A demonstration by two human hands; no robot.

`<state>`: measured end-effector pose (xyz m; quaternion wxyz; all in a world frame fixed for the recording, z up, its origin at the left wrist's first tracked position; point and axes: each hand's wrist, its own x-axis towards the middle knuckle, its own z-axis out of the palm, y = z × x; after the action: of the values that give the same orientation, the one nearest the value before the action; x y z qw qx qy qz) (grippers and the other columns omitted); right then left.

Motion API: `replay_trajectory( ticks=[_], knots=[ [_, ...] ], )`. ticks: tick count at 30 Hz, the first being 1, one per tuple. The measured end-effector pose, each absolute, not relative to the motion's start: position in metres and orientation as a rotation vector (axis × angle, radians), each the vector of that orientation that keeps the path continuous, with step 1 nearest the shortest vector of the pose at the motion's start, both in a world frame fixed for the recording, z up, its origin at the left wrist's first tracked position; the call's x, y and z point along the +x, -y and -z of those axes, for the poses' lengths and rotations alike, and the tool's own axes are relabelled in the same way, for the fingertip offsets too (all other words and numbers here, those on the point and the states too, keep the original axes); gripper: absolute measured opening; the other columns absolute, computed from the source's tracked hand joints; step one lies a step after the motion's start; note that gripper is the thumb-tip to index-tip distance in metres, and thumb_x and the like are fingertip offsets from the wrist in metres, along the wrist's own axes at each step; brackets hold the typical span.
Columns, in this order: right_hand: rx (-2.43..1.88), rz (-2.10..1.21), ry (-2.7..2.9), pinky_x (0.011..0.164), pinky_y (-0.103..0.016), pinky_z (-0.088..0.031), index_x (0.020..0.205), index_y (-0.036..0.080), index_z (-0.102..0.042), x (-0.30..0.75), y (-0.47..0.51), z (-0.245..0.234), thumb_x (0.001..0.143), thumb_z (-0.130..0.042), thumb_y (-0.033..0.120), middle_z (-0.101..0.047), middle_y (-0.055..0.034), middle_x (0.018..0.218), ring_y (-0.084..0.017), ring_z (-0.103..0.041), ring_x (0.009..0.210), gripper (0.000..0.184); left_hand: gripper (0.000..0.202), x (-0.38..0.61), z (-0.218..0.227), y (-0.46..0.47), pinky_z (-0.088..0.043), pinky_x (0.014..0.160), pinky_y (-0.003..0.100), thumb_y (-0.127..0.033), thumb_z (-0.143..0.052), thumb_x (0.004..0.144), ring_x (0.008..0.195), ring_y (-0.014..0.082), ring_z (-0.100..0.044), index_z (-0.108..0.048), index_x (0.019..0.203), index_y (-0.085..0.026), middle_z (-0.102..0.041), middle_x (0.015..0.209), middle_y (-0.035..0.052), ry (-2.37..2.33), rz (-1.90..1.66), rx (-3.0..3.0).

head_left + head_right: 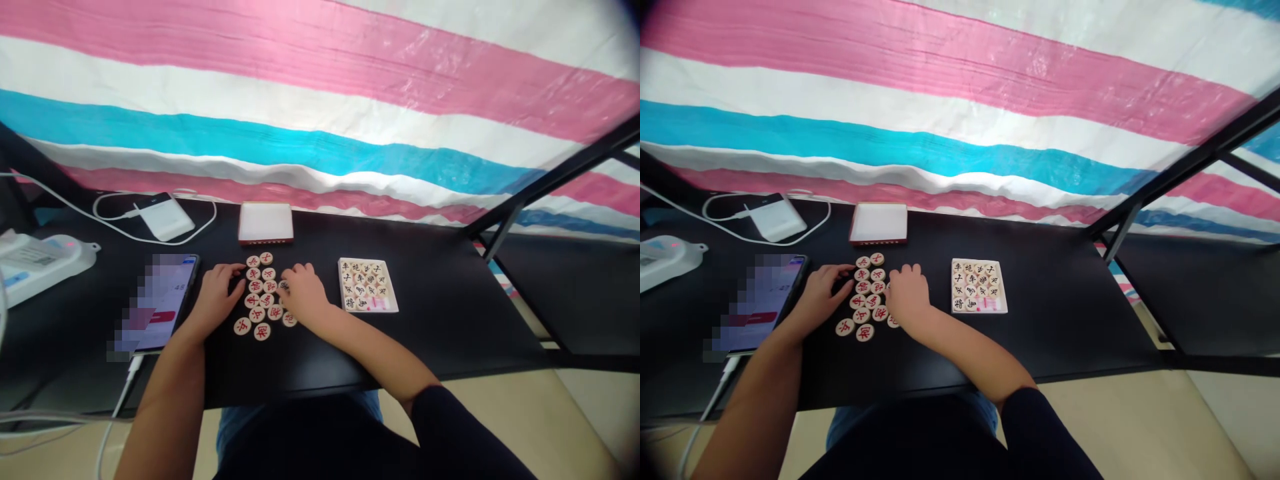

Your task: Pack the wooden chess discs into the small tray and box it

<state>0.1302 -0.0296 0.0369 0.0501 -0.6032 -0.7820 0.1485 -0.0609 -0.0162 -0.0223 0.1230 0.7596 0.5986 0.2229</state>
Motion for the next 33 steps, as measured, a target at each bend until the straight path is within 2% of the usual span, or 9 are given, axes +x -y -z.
replay_trajectory(
  ticks=[4,10,16,22,26,29,33],
  knots=[
    [-1.863,-0.412,2.36,0.073,-0.033,-0.041,0.092,0.013,-0.061,0.136,0.028,-0.043,0.079,-0.055,0.027,-0.059,-0.0119,0.095,-0.024,-0.046,0.094,0.02,0.038,-0.064,0.027,0.014,-0.039,0.082,0.041,-0.035,-0.038,0.08,0.085,0.0246,-0.053,-0.053,0.106,-0.012,-0.056,0.092,0.0116,-1.741,-0.644,2.248],
    [-1.781,-0.282,1.935,0.079,-0.031,-0.039,0.087,0.017,-0.06,0.211,0.062,-0.057,0.08,-0.055,0.031,-0.063,-0.0037,0.085,-0.019,-0.049,0.085,0.016,0.037,-0.065,0.03,0.01,-0.04,0.081,0.041,-0.037,-0.038,0.079,0.083,0.0246,-0.053,-0.053,0.104,-0.014,-0.056,0.091,0.0112,-1.737,-0.645,2.262],
    [-2.096,-0.171,1.767,0.07,-0.032,-0.04,0.078,0.017,-0.061,0.285,0.094,-0.036,0.073,-0.063,0.031,-0.066,-0.0052,0.082,-0.022,-0.048,0.078,0.015,0.033,-0.064,0.03,0.009,-0.041,0.081,0.043,-0.036,-0.039,0.078,0.083,0.0249,-0.053,-0.051,0.102,-0.017,-0.055,0.087,0.0076,-1.742,-0.632,2.276],
    [-2.054,-0.162,1.834,0.07,-0.032,-0.039,0.069,0.02,-0.065,0.294,0.095,-0.028,0.077,-0.059,0.027,-0.067,-0.0034,0.075,-0.02,-0.047,0.074,0.012,0.032,-0.065,0.03,0.009,-0.042,0.079,0.043,-0.035,-0.041,0.078,0.081,0.0248,-0.053,-0.051,0.102,-0.017,-0.055,0.086,0.0071,-1.742,-0.63,2.262],
    [-1.97,-0.102,1.813,0.075,-0.034,-0.037,0.076,0.019,-0.066,0.273,0.089,-0.037,0.078,-0.057,0.025,-0.066,-0.0054,0.082,-0.021,-0.047,0.079,0.011,0.035,-0.062,0.027,0.012,-0.041,0.081,0.042,-0.035,-0.04,0.079,0.081,0.024,-0.053,-0.053,0.103,-0.014,-0.056,0.089,0.0095,-1.741,-0.649,2.261],
    [-1.765,-0.242,1.928,0.08,-0.034,-0.037,0.083,0.019,-0.065,0.23,0.08,-0.041,0.08,-0.055,0.024,-0.064,-0.0049,0.086,-0.021,-0.047,0.086,0.012,0.037,-0.061,0.024,0.014,-0.04,0.082,0.041,-0.035,-0.039,0.079,0.082,0.0241,-0.053,-0.054,0.104,-0.013,-0.056,0.089,0.0107,-1.744,-0.662,2.255],
    [-1.611,-0.425,2.234,0.076,-0.034,-0.037,0.096,0.019,-0.064,0.17,0.067,-0.039,0.077,-0.056,0.025,-0.061,-0.0065,0.092,-0.023,-0.043,0.089,0.021,0.037,-0.06,0.023,0.016,-0.041,0.081,0.041,-0.035,-0.039,0.079,0.083,0.0239,-0.054,-0.054,0.103,-0.012,-0.056,0.09,0.0111,-1.753,-0.675,2.242]
  ],
)
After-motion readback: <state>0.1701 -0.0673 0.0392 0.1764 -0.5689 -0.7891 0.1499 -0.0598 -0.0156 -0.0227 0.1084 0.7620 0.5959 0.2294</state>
